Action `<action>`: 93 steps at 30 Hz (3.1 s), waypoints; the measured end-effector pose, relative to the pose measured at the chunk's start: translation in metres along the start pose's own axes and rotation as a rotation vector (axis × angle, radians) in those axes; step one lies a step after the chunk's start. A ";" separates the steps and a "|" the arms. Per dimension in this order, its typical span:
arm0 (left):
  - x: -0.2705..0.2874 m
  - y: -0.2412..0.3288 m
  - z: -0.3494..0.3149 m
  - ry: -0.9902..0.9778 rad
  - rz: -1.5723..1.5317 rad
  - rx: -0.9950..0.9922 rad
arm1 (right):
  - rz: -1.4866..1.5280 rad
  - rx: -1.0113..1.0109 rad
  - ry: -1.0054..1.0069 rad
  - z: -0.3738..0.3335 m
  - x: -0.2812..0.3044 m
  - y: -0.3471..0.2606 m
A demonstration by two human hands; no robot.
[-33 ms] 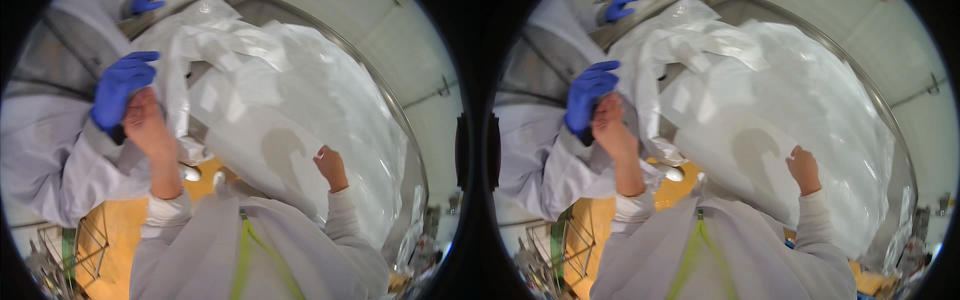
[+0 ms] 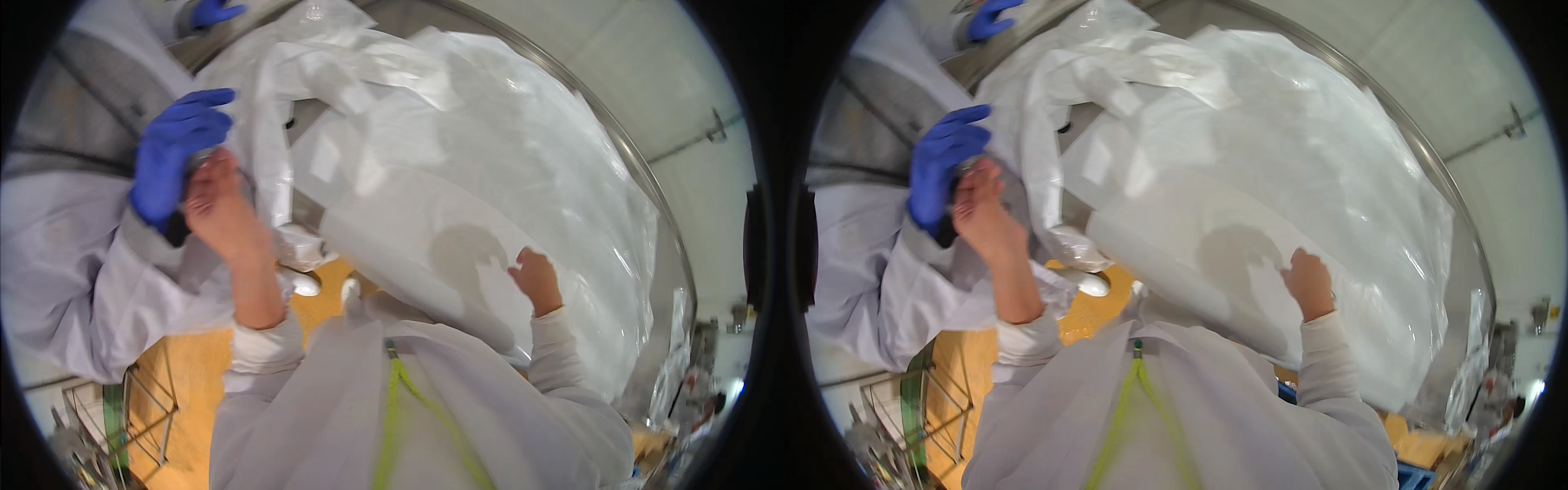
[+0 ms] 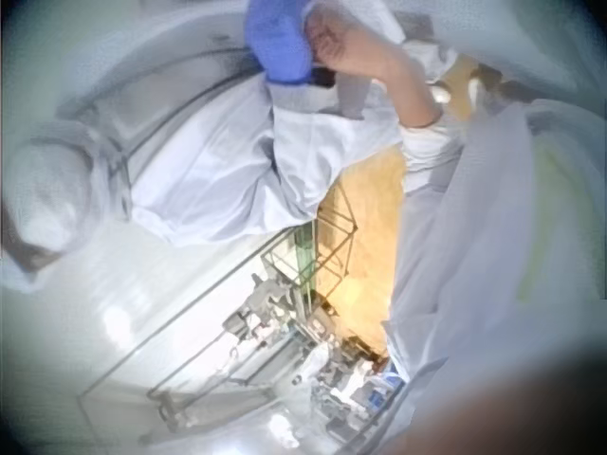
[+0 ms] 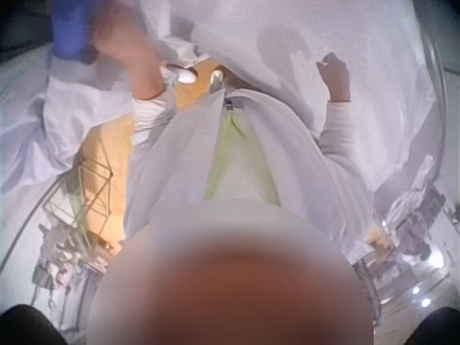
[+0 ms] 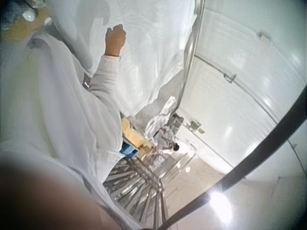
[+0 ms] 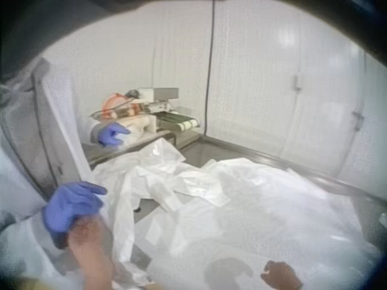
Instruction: The person spreads a large white plastic sheet over a metal table and uses scissors to cut and tape sections of the sheet. They repeatedly smooth the plastic, cut small pieces, and apply tape to seal edges while a coworker assists by handing tools.
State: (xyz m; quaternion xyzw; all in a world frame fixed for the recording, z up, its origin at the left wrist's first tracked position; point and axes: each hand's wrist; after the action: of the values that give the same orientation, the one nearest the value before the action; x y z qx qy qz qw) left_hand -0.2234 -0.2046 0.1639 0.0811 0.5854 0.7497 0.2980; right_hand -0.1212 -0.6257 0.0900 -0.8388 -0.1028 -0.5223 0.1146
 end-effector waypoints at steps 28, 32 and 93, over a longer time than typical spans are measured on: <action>0.019 0.013 -0.038 0.023 0.020 -0.037 | 0.932 0.308 -0.449 -0.010 0.032 -0.024; 0.025 0.019 -0.043 0.018 -0.024 -0.005 | 1.258 0.577 -0.905 0.016 0.064 -0.099; 0.055 0.039 -0.052 -0.008 -0.238 0.343 | 0.884 1.308 -1.076 0.150 0.119 -0.305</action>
State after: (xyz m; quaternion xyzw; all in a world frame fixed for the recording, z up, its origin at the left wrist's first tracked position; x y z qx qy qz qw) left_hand -0.3061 -0.2231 0.1721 0.0638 0.7085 0.5983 0.3687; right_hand -0.0308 -0.2842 0.1590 -0.6993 -0.0872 0.1850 0.6849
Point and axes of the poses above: each hand's wrist, its own z-axis towards the middle knuckle, its own x-axis out of the back of the hand, y = z × x, and after that the axes turned 13 degrees about -y, right-handed
